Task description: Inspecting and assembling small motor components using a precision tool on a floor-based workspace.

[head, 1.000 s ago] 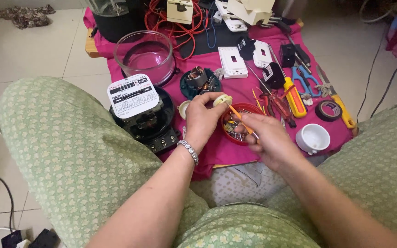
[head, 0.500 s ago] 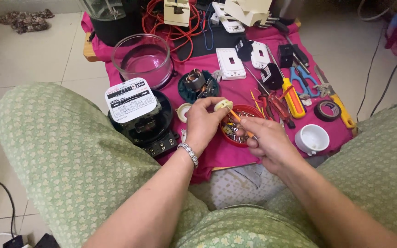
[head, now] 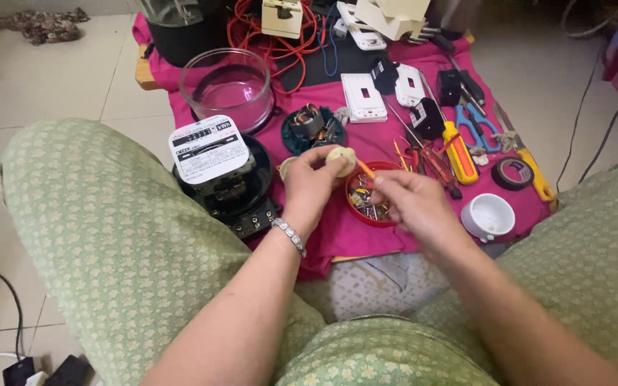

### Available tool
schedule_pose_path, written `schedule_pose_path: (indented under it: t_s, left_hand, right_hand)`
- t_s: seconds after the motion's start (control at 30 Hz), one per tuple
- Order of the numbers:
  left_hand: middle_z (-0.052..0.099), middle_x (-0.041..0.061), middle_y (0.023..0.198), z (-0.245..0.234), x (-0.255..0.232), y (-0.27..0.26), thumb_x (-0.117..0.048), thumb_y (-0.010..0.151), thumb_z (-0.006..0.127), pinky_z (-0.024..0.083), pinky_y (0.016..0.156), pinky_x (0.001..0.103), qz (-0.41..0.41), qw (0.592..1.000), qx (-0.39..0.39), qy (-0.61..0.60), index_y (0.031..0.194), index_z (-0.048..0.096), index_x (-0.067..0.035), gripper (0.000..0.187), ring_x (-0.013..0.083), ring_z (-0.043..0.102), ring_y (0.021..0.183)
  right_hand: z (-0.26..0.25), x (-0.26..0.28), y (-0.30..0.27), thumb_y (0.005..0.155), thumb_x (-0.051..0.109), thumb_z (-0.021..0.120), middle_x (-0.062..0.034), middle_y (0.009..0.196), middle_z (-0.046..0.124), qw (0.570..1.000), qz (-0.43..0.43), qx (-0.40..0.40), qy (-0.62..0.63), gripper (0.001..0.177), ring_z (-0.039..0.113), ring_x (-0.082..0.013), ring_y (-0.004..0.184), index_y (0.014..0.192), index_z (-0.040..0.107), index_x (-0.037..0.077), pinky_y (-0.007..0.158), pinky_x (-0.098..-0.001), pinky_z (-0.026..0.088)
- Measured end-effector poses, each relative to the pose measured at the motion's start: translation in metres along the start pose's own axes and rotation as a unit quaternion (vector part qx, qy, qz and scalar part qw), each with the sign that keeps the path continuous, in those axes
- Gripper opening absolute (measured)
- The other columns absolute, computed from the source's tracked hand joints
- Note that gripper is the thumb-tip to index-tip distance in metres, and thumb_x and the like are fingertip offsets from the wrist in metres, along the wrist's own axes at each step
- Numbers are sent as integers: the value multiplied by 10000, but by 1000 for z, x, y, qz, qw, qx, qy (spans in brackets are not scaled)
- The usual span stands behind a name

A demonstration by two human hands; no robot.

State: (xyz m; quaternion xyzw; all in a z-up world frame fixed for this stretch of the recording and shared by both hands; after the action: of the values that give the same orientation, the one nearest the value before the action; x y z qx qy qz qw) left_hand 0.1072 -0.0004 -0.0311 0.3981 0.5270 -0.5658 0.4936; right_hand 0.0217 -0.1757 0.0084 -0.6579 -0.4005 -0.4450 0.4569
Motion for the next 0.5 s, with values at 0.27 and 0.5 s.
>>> schedule_pose_path:
  t_s: [0.27, 0.5]
  left_hand:
    - [532, 285, 1283, 5, 27, 10, -206, 902, 726, 593, 938, 461, -110, 972, 10, -210, 1428, 494, 58, 633, 384, 685, 1065]
    - [642, 259, 1162, -5, 16, 15, -223, 903, 717, 659, 758, 382, -62, 988, -24, -141, 1330, 592, 69, 531, 336, 760, 857]
  right_hand:
    - [-47, -12, 66, 960, 155, 533, -91, 934, 750, 990, -45, -77, -112, 444, 623, -117, 660, 1364, 615, -9, 522, -245, 528]
    - [-60, -26, 108, 888, 319, 668, 24, 1095, 765, 875, -91, -91, -466, 407, 680, -252, 1154, 1290, 735, 329, 992, -432, 518]
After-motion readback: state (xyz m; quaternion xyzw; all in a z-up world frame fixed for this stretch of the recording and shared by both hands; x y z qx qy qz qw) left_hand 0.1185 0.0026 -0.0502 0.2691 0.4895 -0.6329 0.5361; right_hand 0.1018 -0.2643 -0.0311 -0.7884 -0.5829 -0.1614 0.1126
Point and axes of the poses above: each hand's wrist, its own y-axis towards the middle knuckle, its own z-axis out of the palm, x = y × z, the point moved 10 cm from there along y, towards the middle knuckle
